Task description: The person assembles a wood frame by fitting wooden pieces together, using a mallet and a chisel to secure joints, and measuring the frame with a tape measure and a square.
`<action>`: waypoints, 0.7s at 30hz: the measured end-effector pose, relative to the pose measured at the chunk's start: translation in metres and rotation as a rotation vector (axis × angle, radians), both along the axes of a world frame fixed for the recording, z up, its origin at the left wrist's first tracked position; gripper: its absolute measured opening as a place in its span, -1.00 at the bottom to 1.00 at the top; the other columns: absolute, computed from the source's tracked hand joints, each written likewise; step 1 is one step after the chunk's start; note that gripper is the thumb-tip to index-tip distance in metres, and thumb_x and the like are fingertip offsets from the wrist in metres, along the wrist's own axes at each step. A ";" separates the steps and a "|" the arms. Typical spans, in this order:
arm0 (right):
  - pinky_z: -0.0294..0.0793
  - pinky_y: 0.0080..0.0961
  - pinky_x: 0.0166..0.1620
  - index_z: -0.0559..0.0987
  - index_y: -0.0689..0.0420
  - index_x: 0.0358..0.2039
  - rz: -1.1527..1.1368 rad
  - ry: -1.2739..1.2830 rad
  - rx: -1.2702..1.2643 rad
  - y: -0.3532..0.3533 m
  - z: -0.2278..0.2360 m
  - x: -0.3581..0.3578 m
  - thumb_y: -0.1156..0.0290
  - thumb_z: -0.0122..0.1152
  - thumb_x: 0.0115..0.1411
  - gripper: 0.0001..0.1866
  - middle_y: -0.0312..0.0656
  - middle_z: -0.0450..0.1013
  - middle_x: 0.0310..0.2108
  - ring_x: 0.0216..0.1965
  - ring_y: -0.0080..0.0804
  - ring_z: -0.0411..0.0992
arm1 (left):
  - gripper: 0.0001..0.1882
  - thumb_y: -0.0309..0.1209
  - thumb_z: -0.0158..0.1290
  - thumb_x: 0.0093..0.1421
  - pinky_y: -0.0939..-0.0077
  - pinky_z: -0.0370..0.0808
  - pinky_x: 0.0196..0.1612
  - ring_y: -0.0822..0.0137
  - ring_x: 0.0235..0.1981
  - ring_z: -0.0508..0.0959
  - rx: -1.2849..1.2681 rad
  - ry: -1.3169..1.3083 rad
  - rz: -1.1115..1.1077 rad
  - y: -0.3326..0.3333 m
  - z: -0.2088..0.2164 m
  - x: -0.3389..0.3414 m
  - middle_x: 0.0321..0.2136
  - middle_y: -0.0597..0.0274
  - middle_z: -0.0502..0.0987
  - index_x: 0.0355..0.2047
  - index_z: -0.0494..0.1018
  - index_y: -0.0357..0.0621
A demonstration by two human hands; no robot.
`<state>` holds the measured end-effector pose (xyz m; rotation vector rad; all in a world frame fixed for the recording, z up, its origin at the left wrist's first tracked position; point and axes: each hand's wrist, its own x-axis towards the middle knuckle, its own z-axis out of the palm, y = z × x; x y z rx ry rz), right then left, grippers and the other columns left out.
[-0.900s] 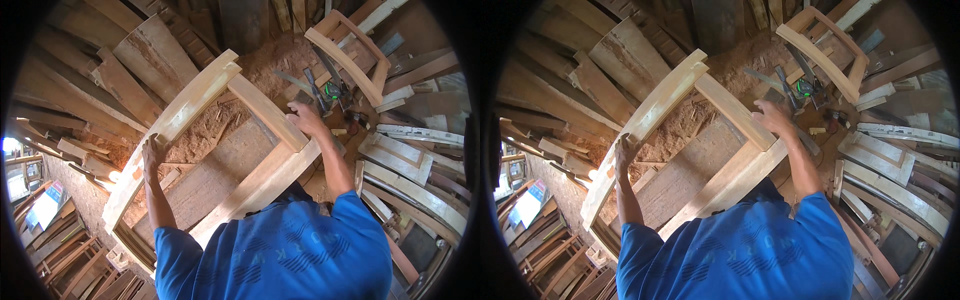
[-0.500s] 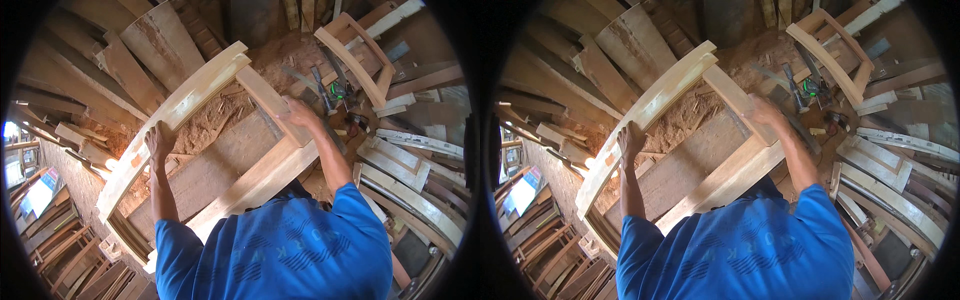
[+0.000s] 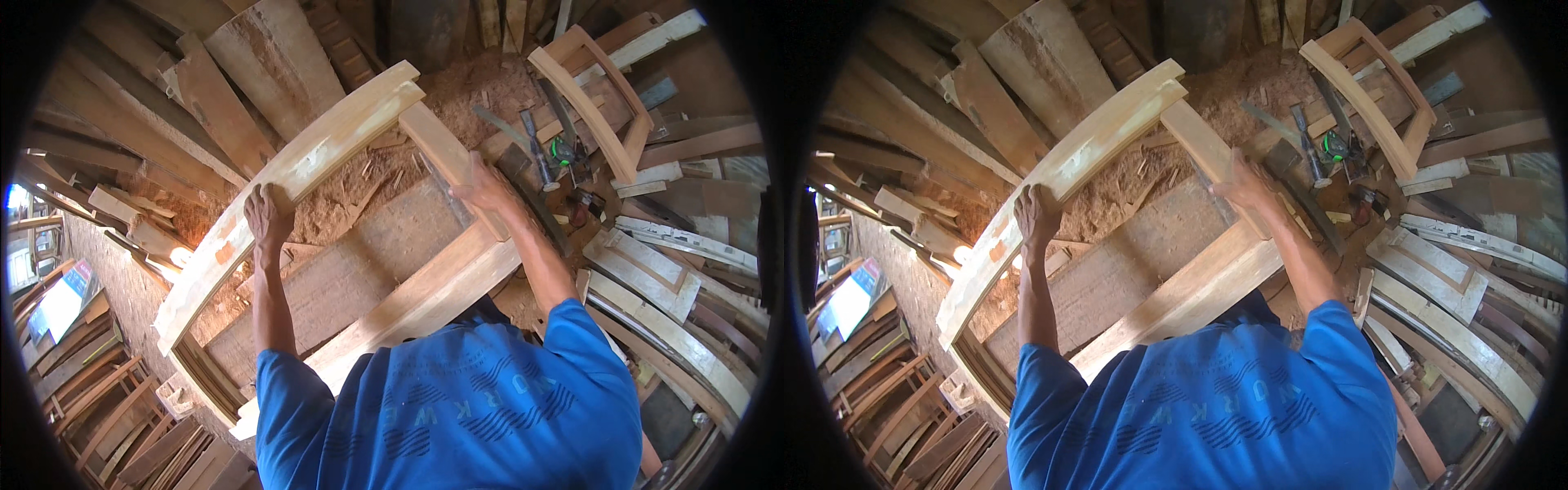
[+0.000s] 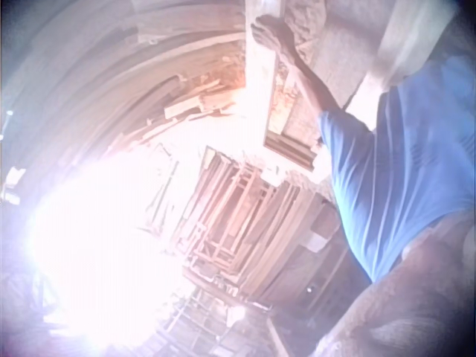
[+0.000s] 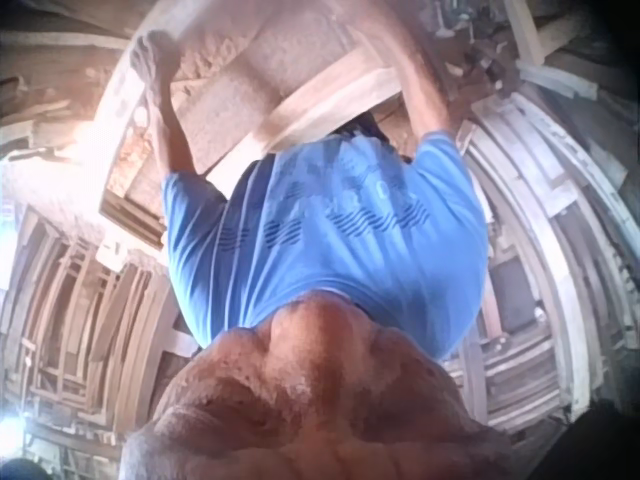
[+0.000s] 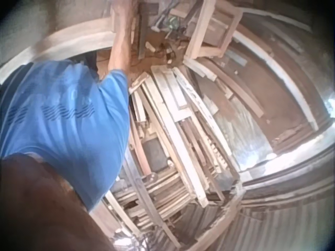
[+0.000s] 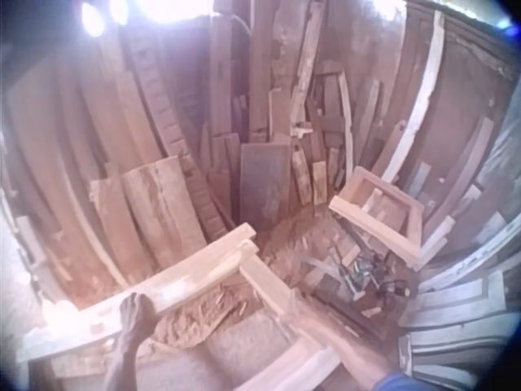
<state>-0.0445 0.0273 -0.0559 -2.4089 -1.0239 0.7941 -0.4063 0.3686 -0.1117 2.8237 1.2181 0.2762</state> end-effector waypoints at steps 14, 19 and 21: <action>0.47 0.00 0.19 0.33 0.41 0.19 -0.013 -0.054 -0.278 0.016 0.035 -0.005 0.07 0.54 0.00 -0.09 0.42 0.47 0.07 0.14 0.30 0.47 | -0.13 -0.40 0.32 -0.08 -0.10 0.34 0.18 -0.13 0.19 0.40 -0.160 0.134 0.013 -0.003 0.022 0.016 0.17 0.01 0.39 0.29 0.26 -0.01; 0.47 -0.02 0.20 0.36 0.39 0.17 -0.013 -0.085 -0.287 0.015 0.041 -0.004 0.06 0.52 0.03 -0.13 0.41 0.49 0.07 0.14 0.27 0.48 | -0.17 -0.32 0.32 -0.02 -0.03 0.34 0.17 -0.10 0.15 0.41 -0.131 0.144 0.008 -0.002 0.021 0.014 0.17 0.01 0.40 0.29 0.28 0.01; 0.45 -0.06 0.22 0.39 0.39 0.20 0.038 0.034 -0.288 0.010 0.045 0.007 0.06 0.48 0.08 -0.15 0.38 0.48 0.10 0.16 0.25 0.48 | -0.17 -0.31 0.33 -0.02 -0.04 0.33 0.18 -0.10 0.15 0.41 -0.132 0.142 0.012 -0.003 0.021 0.014 0.18 0.02 0.40 0.30 0.28 0.01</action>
